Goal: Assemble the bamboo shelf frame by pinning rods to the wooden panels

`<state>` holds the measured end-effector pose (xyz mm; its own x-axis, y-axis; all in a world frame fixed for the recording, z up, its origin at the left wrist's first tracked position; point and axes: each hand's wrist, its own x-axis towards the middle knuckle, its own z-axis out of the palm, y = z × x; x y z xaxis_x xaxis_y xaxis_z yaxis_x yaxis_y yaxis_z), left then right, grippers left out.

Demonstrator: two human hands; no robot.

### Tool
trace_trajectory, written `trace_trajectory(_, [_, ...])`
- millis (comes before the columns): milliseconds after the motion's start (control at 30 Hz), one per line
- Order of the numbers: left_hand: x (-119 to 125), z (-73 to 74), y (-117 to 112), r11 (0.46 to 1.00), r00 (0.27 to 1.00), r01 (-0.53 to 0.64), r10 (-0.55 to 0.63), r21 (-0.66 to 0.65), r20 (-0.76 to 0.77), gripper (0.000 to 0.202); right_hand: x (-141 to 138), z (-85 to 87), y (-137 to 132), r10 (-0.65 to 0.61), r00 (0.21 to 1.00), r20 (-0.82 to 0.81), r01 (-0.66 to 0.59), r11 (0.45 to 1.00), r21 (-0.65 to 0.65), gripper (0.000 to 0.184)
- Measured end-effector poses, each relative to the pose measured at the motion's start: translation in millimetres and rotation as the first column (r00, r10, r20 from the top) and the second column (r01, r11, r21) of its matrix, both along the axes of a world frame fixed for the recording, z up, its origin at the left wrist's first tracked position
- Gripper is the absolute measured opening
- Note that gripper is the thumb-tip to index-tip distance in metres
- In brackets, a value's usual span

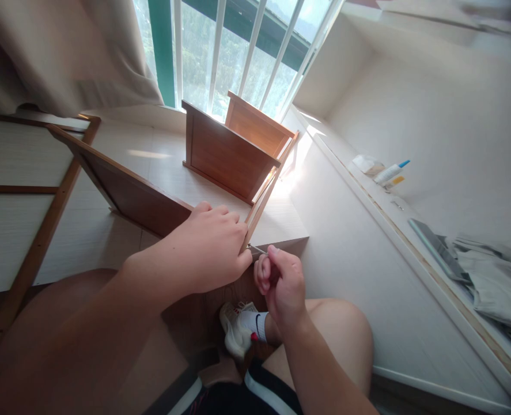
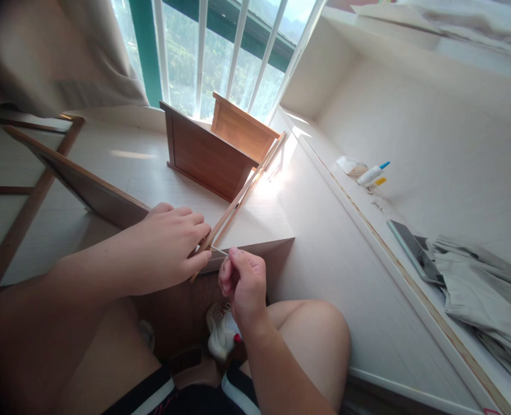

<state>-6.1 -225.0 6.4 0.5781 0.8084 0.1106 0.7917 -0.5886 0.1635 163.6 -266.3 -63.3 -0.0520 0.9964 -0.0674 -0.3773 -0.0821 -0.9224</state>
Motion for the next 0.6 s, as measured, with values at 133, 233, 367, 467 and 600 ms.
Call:
trace_trajectory(133, [-0.4, 0.7, -0.5, 1.0, 1.0, -0.002, 0.002, -0.003, -0.004, 0.034, 1.1, 9.7, -0.4, 0.046, 0.996, -0.079, -0.054, 0.993, -0.103, 0.045])
trace_trajectory(233, [-0.5, 1.3, -0.6, 1.0, 1.0, -0.005, 0.005, -0.006, -0.01, 0.035, 2.4, 12.0, -0.6, 0.058, 0.994, -0.09, -0.07, 0.989, -0.129, 0.046])
trace_trajectory(367, [-0.6, 1.1, -0.9, 1.0, 1.0, -0.003, 0.003, -0.004, -0.011, 0.036, 2.9, 11.7, -1.2, 0.059, 0.995, -0.077, -0.069, 0.989, -0.128, 0.046])
trace_trajectory(467, [-0.5, 0.7, -1.2, 1.0, 1.0, -0.004, 0.003, -0.002, -0.008, 0.035, 3.2, 11.4, -1.5, 0.059, 0.996, -0.065, -0.067, 0.989, -0.132, 0.046])
trace_trajectory(600, [-0.4, 1.4, -1.2, 1.0, 1.0, 0.0, 0.0, 0.001, -0.006, 0.034, 3.8, 12.1, -1.5, 0.068, 0.996, -0.066, -0.076, 0.988, -0.133, 0.046])
